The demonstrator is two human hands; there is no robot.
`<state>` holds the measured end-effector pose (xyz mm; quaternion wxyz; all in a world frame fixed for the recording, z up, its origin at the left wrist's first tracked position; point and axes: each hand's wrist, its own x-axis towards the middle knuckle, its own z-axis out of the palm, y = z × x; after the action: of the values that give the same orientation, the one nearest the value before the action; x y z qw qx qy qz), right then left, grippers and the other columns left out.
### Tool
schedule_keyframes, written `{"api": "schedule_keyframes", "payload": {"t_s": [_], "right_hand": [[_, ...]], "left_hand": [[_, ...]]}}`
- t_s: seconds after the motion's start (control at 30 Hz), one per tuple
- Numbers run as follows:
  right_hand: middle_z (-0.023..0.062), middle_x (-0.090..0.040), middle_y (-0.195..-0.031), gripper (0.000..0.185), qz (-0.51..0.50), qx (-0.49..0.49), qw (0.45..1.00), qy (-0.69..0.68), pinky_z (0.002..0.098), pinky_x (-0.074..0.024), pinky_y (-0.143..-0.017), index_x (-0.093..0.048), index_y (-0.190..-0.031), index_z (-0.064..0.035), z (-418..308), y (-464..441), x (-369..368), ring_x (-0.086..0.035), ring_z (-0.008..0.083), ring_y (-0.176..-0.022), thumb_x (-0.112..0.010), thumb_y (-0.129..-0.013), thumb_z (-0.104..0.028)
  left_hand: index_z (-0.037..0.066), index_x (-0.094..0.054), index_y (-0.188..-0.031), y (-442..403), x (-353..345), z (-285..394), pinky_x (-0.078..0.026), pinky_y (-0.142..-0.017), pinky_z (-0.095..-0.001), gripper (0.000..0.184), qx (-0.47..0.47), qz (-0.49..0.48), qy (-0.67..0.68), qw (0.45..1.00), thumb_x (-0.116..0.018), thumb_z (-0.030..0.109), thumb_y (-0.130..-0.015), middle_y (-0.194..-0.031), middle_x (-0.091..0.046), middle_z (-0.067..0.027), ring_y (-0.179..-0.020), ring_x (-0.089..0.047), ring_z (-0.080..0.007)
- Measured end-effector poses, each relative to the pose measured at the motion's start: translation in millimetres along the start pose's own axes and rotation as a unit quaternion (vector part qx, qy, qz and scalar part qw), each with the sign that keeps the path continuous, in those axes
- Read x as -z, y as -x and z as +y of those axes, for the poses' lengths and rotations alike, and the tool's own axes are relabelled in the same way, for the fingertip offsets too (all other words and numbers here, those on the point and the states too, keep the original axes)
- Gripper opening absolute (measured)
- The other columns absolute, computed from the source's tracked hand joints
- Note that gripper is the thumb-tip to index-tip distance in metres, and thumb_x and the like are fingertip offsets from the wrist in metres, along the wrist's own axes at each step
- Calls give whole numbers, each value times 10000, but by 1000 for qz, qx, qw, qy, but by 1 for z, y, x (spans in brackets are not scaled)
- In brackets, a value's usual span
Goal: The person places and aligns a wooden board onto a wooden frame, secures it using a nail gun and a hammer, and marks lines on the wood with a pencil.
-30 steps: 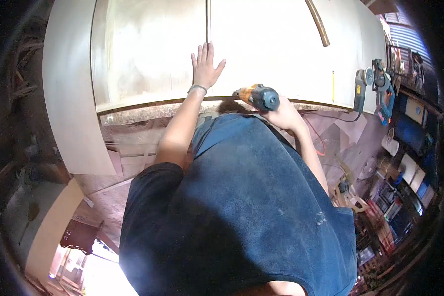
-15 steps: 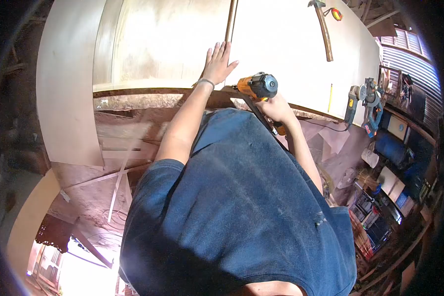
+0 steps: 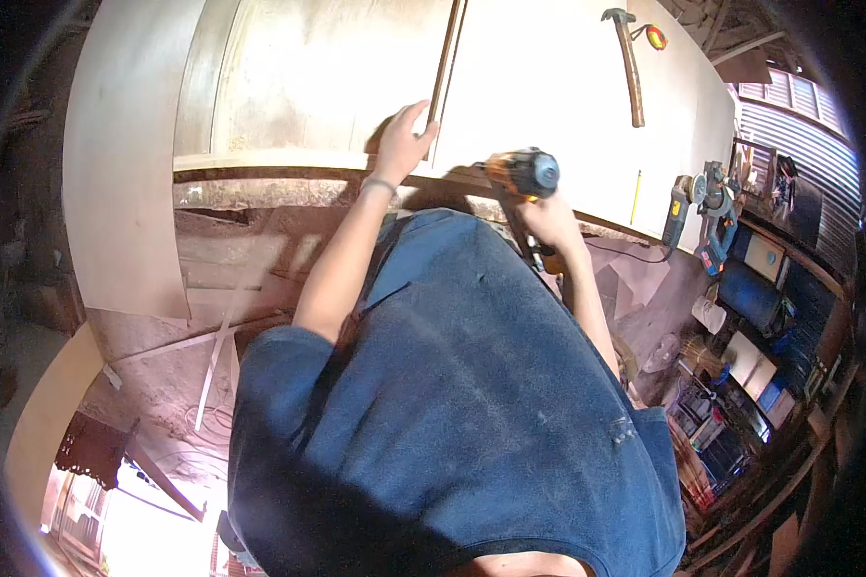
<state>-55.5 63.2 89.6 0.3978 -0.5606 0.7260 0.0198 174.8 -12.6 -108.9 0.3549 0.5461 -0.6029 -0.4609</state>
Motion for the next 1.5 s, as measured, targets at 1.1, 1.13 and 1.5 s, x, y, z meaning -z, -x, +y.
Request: {"api": "schedule_keyframes", "payload": {"t_s": [1.1,1.13,1.5], "right_hand": [[134,-738,-900,347,-105,41,991,-73,357,-549,-643,-687,-1218,-5,113,-7,63,-684,178,-699,-707,-892,-123],[129,-736,-873,333,-113,35,991,-64,351,-547,-595,-689,-1213,-9,104,-9,63,-679,164,-647,-701,-901,-126],[209,-748,-1125,338,-67,26,997,3,439,-552,-953,-702,-1230,-70,88,1,72,-714,351,-1096,-656,-948,-251]], "left_hand": [[-172,-509,-1358,89,-92,-14,-496,-1137,-468,757,356,42,418,835,-881,267,-865,-1428,-563,-282,-1348,-570,-312],[-176,-485,-1375,89,-91,-11,-495,-1144,-465,769,351,35,417,837,-870,264,-876,-1452,-539,-290,-1369,-550,-320],[-195,-577,-1297,85,-86,-9,-532,-1118,-436,660,365,28,376,851,-829,279,-912,-1376,-614,-266,-1294,-624,-294]]}}
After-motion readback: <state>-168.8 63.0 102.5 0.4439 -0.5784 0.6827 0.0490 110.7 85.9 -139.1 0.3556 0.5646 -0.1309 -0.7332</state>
